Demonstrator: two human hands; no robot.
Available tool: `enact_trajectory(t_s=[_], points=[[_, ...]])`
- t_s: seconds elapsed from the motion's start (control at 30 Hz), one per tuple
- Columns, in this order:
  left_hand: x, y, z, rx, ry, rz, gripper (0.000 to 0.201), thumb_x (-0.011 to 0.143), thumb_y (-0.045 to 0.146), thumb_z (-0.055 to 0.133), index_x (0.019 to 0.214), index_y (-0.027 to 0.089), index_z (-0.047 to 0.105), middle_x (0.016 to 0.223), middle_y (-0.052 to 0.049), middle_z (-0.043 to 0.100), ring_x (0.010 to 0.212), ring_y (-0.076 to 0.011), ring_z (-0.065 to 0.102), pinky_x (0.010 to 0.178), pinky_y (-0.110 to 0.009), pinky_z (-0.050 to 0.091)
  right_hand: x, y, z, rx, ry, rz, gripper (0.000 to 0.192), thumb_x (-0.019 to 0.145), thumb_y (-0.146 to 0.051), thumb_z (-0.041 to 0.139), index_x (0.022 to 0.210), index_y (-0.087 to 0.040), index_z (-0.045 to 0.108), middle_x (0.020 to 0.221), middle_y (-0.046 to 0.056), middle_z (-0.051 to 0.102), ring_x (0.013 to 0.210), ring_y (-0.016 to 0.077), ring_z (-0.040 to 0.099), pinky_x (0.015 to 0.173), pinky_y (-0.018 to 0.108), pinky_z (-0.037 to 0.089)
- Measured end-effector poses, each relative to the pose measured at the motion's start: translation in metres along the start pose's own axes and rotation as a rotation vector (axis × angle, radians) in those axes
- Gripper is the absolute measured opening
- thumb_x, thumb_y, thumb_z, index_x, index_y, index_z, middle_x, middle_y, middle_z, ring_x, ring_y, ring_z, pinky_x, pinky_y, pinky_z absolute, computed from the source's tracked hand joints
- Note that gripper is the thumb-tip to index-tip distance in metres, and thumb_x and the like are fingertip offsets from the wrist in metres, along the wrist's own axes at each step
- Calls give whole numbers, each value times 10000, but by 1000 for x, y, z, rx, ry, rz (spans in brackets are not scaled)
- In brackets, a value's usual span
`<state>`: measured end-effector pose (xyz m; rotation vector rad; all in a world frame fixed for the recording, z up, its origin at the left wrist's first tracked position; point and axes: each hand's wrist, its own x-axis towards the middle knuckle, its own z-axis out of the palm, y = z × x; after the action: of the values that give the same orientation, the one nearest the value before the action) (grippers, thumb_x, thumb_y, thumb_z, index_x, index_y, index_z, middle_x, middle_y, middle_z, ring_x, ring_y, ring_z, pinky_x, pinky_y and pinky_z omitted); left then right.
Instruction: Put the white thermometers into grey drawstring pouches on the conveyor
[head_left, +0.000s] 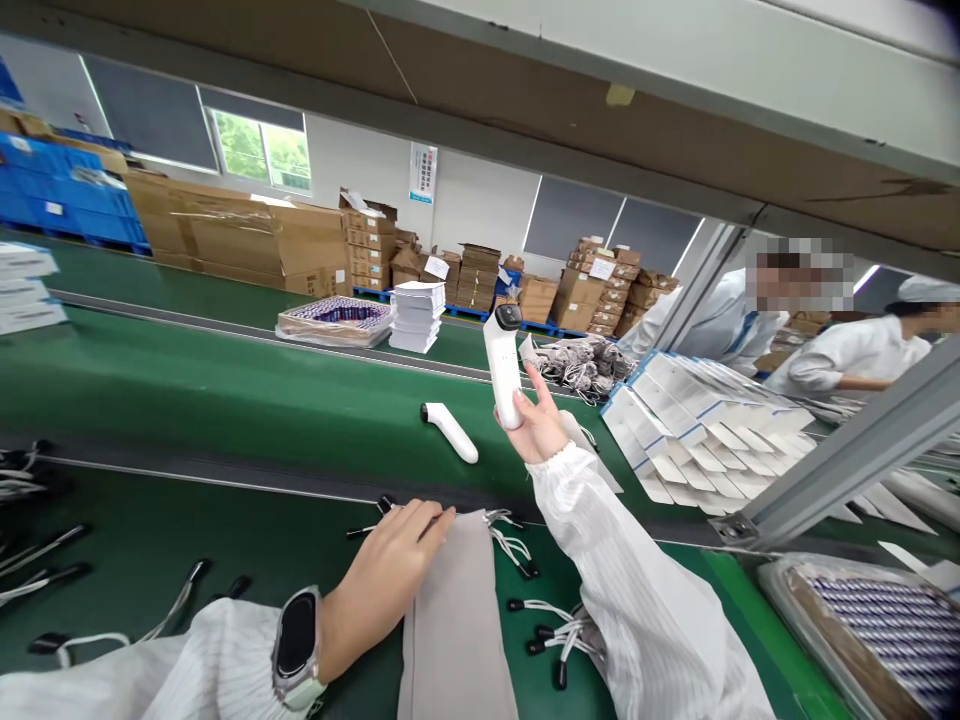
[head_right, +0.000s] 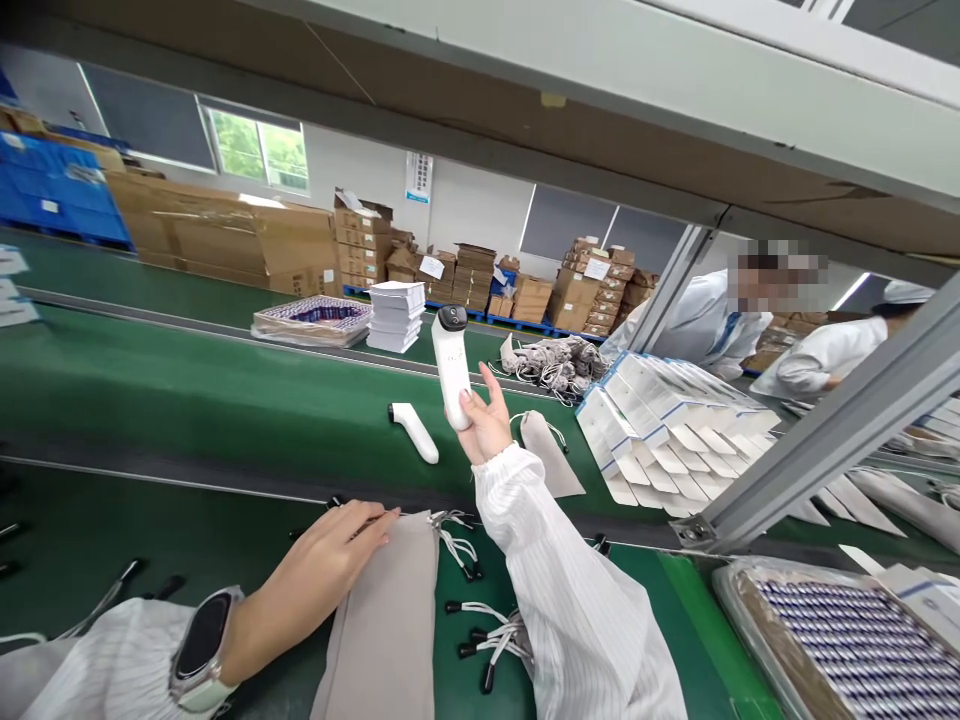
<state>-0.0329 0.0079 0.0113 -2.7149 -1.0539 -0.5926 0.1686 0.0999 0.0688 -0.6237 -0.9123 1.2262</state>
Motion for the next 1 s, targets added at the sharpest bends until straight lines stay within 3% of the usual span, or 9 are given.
enact_trajectory(t_s=[0.23, 0.43, 0.57, 0.67, 0.83, 1.0], points=[[-1, -1, -1, 73, 35, 44, 477, 747, -74, 250, 1129, 90, 483, 979, -118, 587, 922, -213, 545, 769, -321, 467, -22, -27, 20, 117, -31, -11, 563, 648, -241, 625, 1130, -377, 369, 932, -47, 545, 784, 98, 552, 662, 268, 468], [-1, -3, -2, 100, 55, 63, 368, 780, -25, 294, 1030, 109, 529, 924, -99, 599, 888, -201, 555, 725, -291, 473, -45, -46, 34, -61, -205, -10, 665, 593, -250, 654, 1157, -373, 324, 1015, -18, 538, 801, 140, 561, 665, 340, 484], [4, -4, -3, 140, 9, 57, 255, 813, 28, 329, 832, 126, 563, 782, -75, 574, 753, -205, 533, 655, -327, 438, -53, -39, 32, -107, -196, -4, 781, 586, -201, 678, 1214, -365, 244, 858, -32, 561, 743, 142, 584, 692, 362, 490], [9, -4, -5, 112, -62, 34, 221, 840, 81, 345, 793, 145, 551, 766, -59, 554, 747, -203, 498, 654, -336, 394, -53, -28, 28, -125, -127, -26, 748, 668, -236, 630, 1249, -371, 177, 806, -33, 553, 728, 141, 591, 686, 370, 503], [14, -1, -9, -27, -73, -11, 233, 874, 162, 327, 759, 157, 531, 787, -49, 550, 815, -193, 478, 694, -320, 352, -53, -7, 27, -128, -6, -60, 696, 665, -274, 637, 1219, -379, 230, 834, -31, 521, 739, 127, 575, 672, 349, 520], [15, 5, -16, -184, -86, -63, 239, 881, 238, 314, 749, 173, 502, 752, -16, 521, 713, -158, 481, 643, -280, 361, -52, 7, 28, -78, -21, 32, 571, 685, -332, 618, 1141, -354, 276, 788, -36, 516, 693, 124, 572, 637, 335, 518]])
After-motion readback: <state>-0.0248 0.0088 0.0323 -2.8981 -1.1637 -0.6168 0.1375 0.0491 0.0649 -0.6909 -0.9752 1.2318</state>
